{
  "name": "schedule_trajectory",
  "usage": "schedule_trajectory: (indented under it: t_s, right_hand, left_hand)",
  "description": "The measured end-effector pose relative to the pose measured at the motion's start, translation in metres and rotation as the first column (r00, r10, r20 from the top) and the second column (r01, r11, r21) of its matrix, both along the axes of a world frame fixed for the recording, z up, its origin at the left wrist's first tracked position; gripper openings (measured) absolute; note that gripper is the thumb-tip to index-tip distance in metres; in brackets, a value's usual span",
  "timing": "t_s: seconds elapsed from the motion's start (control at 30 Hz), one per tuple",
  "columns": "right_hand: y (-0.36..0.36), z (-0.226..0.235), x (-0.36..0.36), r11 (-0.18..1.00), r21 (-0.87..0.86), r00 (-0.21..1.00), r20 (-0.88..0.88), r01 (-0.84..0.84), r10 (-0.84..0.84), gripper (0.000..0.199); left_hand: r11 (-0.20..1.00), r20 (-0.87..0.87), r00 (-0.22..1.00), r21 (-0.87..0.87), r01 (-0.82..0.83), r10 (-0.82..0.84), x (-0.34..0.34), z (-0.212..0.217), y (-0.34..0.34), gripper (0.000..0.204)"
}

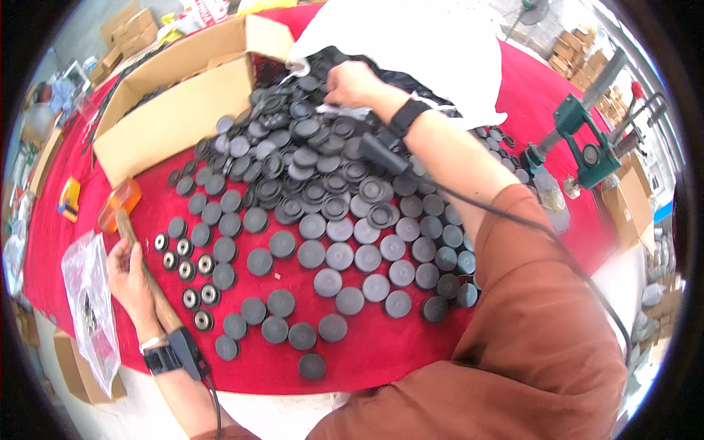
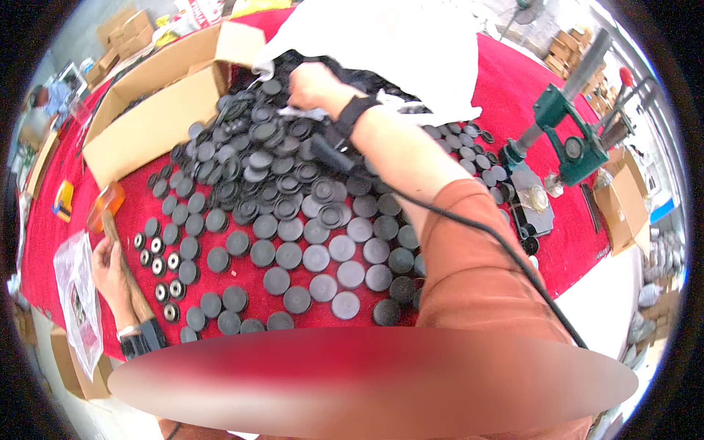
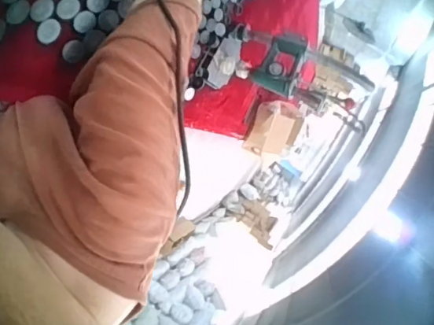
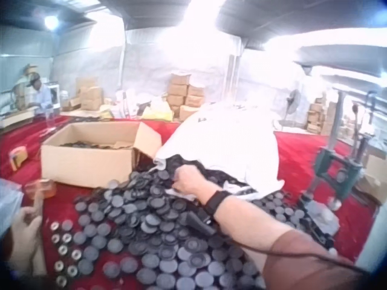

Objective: Manually assembling plastic or rubber components by fitting pieces together and using a press machine.

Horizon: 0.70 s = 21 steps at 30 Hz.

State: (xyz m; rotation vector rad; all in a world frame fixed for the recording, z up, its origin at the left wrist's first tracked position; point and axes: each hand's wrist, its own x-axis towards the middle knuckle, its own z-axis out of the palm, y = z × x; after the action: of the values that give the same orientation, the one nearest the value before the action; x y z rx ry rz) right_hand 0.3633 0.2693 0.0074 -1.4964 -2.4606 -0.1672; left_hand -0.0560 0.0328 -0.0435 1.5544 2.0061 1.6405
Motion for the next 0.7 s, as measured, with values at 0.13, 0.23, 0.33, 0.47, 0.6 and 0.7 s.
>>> schedule_trajectory:
  t_s: [0.13,0.23,0.33,0.47,0.6,0.7]
  right_hand:
    - [-0.019,0.022,-0.006,0.978,-0.184,0.941,-0.303,0.095,-0.149,0.030]
    - [-0.063,0.051,-0.032,0.784,-0.534,0.544,-0.780,-0.317,-0.311,0.032]
    - [-0.119,0.062,-0.096,0.612,-0.518,0.497,-0.838,-0.598,-0.224,0.032]
    - [-0.149,0.045,-0.172,0.461,-0.600,0.632,-0.768,-0.654,-0.104,0.037]
    - [-0.150,0.027,-0.227,0.738,-0.289,0.775,-0.414,-0.610,0.478,0.024]
    - [-0.140,-0.001,-0.259,0.776,0.027,0.759,-0.189,-0.630,0.623,0.021]
  left_hand:
    - [0.999,-0.073,0.996,-0.009,-0.050,0.049,-0.001,0.006,-0.004,0.028]
    - [0.998,0.069,0.998,0.058,0.011,-0.015,0.009,0.000,0.010,0.026]
    - [0.998,0.053,0.998,0.060,-0.036,0.033,0.010,0.002,0.002,0.027]
    - [0.996,0.010,0.998,0.066,-0.066,0.065,0.008,0.003,0.001,0.025]
    - [0.993,0.024,0.996,0.084,-0.086,0.084,0.009,0.003,0.007,0.017]
    - [0.990,0.039,0.993,0.086,-0.110,0.107,0.010,0.004,0.007,0.015]
